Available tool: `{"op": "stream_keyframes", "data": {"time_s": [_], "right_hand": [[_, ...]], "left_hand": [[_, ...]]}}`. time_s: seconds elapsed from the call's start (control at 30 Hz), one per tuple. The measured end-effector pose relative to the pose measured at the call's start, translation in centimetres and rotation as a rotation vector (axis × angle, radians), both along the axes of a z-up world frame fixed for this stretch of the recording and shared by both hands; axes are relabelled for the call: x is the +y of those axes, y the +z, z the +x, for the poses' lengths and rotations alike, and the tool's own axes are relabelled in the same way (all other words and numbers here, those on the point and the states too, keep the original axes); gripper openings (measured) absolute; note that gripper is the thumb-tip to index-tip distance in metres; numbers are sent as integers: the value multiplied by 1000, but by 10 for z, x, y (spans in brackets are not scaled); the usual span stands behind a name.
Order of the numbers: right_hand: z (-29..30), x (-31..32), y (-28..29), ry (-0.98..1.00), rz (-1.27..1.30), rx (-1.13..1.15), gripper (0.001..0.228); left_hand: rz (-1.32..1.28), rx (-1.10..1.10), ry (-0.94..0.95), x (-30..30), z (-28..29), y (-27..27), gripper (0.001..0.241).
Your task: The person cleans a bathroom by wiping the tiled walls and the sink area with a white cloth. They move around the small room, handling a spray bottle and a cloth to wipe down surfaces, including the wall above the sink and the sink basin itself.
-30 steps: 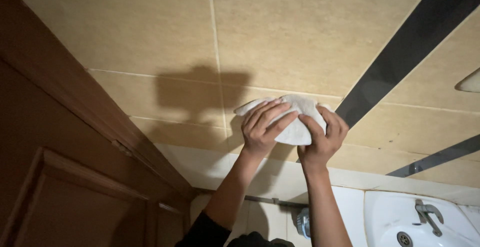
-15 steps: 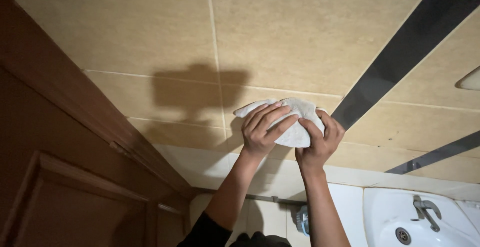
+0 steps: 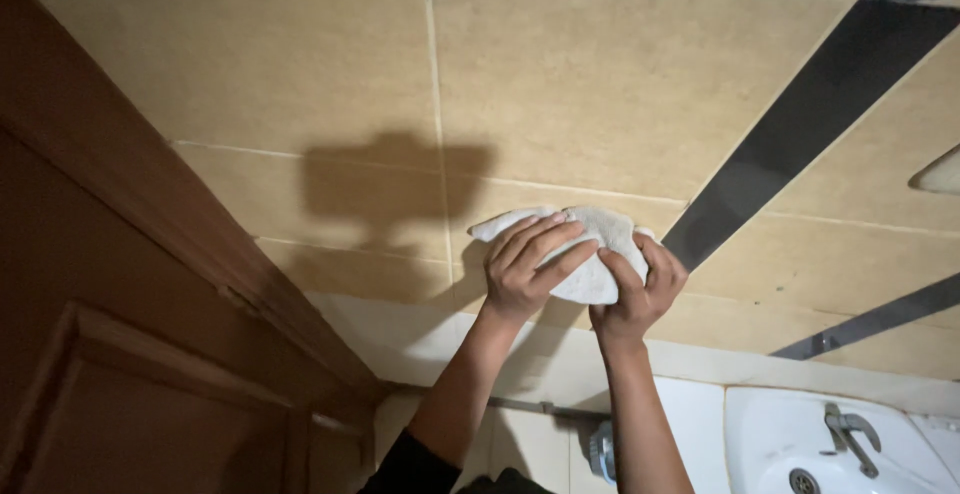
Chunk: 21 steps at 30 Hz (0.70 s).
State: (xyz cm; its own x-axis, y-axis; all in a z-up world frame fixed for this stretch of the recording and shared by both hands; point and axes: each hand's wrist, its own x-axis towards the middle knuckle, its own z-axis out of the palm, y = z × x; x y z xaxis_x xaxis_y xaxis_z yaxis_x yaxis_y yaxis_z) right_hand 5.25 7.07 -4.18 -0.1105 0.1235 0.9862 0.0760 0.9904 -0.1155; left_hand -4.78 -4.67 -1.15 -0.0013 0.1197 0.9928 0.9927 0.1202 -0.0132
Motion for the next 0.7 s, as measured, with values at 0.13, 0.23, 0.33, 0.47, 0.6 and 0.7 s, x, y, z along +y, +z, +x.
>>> {"op": "stream_keyframes", "data": {"time_s": [0.13, 0.23, 0.33, 0.47, 0.6, 0.7], "right_hand": [[1, -4, -3, 8, -34, 14, 32], [2, -1, -6, 7, -61, 6, 30], [9, -1, 8, -3, -15, -38, 29], [13, -2, 32, 4, -18, -104, 31], [9, -4, 29, 35, -37, -56, 32], [10, -7, 19, 64, -40, -40, 35]], "left_hand": [[-7, -2, -15, 3, -3, 0, 24], [-1, -6, -31, 6, -4, -6, 23], [-2, -32, -26, 4, 0, 1, 24], [-11, -13, 4, 5, 2, 14, 23], [18, 4, 11, 10, 1, 11, 23], [-3, -41, -6, 8, 4, 1, 25]]}}
